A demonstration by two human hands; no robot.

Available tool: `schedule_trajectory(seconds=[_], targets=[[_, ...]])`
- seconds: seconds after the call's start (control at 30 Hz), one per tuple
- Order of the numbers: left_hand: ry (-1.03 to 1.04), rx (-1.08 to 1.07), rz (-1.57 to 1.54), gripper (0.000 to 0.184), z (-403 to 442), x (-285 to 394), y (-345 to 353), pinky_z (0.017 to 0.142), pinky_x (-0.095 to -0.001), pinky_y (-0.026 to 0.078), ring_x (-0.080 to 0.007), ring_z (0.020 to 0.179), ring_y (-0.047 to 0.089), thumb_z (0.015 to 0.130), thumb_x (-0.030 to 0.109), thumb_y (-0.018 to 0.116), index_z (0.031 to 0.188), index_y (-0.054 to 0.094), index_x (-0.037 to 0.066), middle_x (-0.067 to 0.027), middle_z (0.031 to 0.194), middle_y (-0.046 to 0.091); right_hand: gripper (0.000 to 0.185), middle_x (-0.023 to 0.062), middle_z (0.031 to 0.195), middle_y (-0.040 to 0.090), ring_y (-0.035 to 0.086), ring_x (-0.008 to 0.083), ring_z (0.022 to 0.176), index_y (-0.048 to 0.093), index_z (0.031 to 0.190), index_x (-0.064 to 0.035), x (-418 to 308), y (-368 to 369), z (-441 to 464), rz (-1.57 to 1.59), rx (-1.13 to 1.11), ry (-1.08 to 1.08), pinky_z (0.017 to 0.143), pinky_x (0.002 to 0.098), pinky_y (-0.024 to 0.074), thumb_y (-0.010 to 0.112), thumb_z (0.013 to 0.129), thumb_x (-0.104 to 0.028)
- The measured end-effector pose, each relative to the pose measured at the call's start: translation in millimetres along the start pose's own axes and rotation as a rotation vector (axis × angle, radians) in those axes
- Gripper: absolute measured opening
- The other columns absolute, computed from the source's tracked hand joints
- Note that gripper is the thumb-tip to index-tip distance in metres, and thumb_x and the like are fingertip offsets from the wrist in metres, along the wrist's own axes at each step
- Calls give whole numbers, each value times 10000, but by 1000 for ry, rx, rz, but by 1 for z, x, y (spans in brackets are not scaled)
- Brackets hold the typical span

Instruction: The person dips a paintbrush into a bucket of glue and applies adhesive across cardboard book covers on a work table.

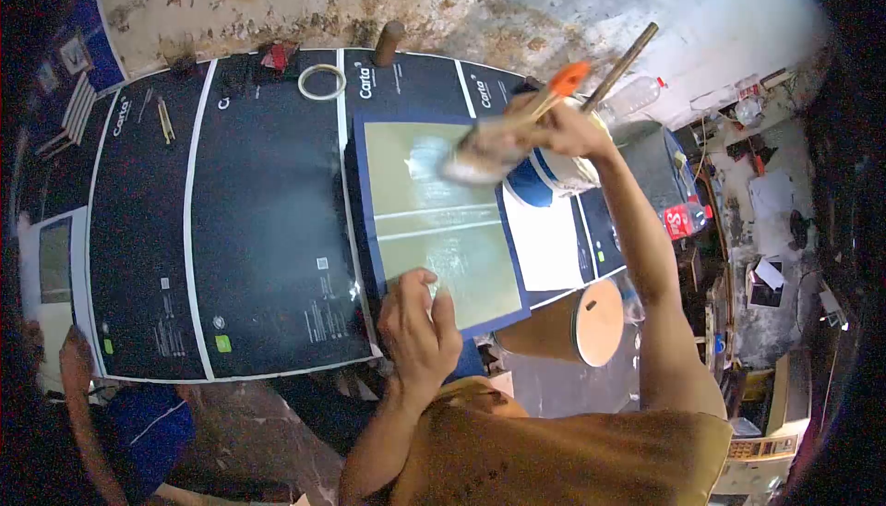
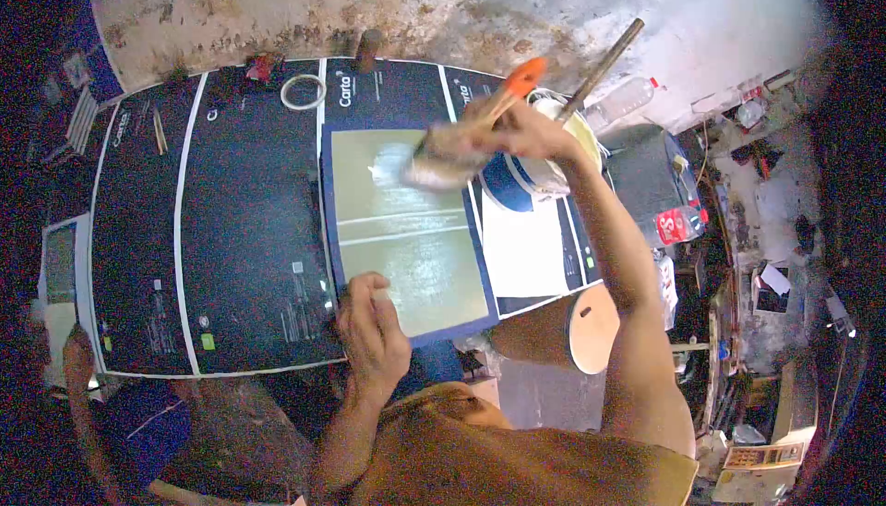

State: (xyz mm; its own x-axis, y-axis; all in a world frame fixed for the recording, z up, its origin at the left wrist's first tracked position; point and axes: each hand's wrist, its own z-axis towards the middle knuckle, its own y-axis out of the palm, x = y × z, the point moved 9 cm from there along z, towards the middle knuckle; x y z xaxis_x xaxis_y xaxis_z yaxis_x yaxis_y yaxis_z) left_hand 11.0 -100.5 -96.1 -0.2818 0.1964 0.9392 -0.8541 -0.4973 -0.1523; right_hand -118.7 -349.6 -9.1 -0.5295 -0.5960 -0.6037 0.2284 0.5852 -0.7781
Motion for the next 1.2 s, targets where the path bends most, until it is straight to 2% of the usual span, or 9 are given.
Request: schedule_trajectory(seconds=[0.13,0.17,0.23,0.37,0.5,0.57,0.67,1.07,1.2], targets=[[-44,-56,42,227,1,1,0,620,-410,407,-310,636,513,899,224,505,984,537,15,-127,700,483,196,80,876,677,623,174,829,679,911,-37,52,-48,45,-229,191,-98,758,329,489,671,834,-218],[-46,-44,17,233,0,0,1,622,-408,408,-309,637,513,902,229,500,985,541,15,-124,700,481,206,96,892,690,630,190,835,689,934,-36,68,-73,43,-412,359,173,752,337,493,676,823,-209],[-50,-7,-32,245,-2,-5,0,624,-405,409,-308,639,512,909,239,490,987,547,15,-119,701,475,224,102,922,691,636,204,852,689,970,-45,32,-74,43,-216,374,76,767,348,501,698,800,-191],[-146,-138,20,407,0,-5,5,718,-414,459,-364,778,587,993,332,306,1011,520,-14,-203,862,574,300,115,1004,669,612,206,928,673,1006,-37,-39,19,41,-32,-154,-206,831,340,483,733,778,-222],[-139,-137,36,473,-4,-7,6,668,-392,451,-307,717,573,997,390,271,1014,521,-11,-177,827,562,287,137,931,687,637,224,889,669,1003,-42,-10,-23,94,-291,-16,30,787,371,505,702,805,-248],[-152,-136,40,497,-5,-7,5,643,-380,442,-281,689,558,997,414,260,1014,522,-8,-162,801,548,293,127,945,687,631,213,904,657,1019,-35,-8,-43,114,-349,113,-115,809,360,499,701,799,-224],[-130,-112,39,524,-5,-9,5,615,-366,428,-257,657,529,998,435,237,1016,527,-2,-133,737,517,319,105,990,678,632,219,904,670,1025,-64,-56,-1,100,-217,-128,-266,779,359,496,733,798,-278],[-116,-46,-61,310,-6,-13,3,641,-409,432,-318,661,542,925,262,431,986,552,-16,-152,739,538,380,105,1042,668,602,190,978,642,1071,-34,-75,34,145,-66,-234,-361,873,346,474,716,742,-208],[-83,-40,-79,293,-6,-11,4,668,-418,444,-353,707,565,914,237,423,985,550,-18,-178,785,570,197,64,894,683,596,161,846,695,994,-30,12,-21,161,-138,73,-167,762,321,486,675,833,-143]])
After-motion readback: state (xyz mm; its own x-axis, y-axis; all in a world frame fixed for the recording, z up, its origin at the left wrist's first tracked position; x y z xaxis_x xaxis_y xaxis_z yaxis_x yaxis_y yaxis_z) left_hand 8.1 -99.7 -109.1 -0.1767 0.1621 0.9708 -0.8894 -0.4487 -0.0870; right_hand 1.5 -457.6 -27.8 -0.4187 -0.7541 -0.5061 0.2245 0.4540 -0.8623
